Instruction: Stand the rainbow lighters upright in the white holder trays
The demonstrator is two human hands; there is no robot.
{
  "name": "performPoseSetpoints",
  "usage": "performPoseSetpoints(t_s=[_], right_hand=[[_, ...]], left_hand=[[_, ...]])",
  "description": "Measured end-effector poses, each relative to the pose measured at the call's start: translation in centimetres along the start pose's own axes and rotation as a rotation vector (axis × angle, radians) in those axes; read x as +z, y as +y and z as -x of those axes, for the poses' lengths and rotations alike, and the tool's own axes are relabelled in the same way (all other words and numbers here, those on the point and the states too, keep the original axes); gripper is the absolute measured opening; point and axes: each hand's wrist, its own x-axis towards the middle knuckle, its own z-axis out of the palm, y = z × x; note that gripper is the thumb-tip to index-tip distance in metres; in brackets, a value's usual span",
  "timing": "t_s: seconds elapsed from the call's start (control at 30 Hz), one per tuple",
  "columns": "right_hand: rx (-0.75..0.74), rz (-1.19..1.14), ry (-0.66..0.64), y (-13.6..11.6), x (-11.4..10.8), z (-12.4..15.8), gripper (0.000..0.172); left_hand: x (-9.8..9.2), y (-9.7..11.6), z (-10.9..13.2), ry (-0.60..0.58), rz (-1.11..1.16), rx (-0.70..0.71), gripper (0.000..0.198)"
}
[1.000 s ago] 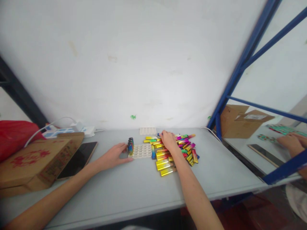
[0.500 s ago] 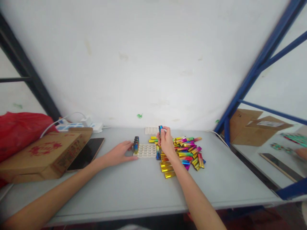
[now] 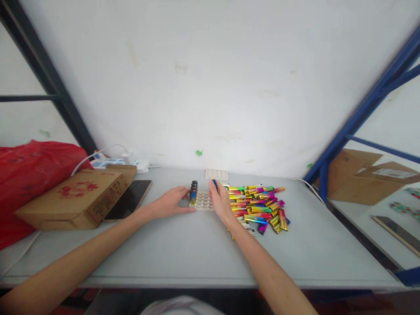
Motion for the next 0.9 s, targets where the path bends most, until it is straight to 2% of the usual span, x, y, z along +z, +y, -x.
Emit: performPoseSetpoints(t_s=[0.17,0.27,0.43,0.7,0.9], right_hand=[[-0.129,0.292,0.028,0.1,0.5,0.4,0.054],[-0.193,0.395,0.036,0.1,0.7,0.5,0.05],[-0.234,0.463,0.024,0.0,0.7,0.5,0.036],[-0.251,0.502,0.001,-0.9,0.5,0.5,0.046],[-0.238,0.56,0.031,-0.9,0.4,0.5,0.034]], left_hand=[[-0.1,0.3,-0.1,-0.013,-0.025,-0.002,0.051],[-0.3,0.5,-0.1,-0.027,-0.041,-0.001,0.05],[-0.4,0.6,-0.1,-0.024,-0.045,0.004,0.05],[-0.1,0.2,0.0,-0.011,-0.035,0.012,0.052],[-0.2,0.4,0.0,-0.012,-0.022,0.008,0.052]])
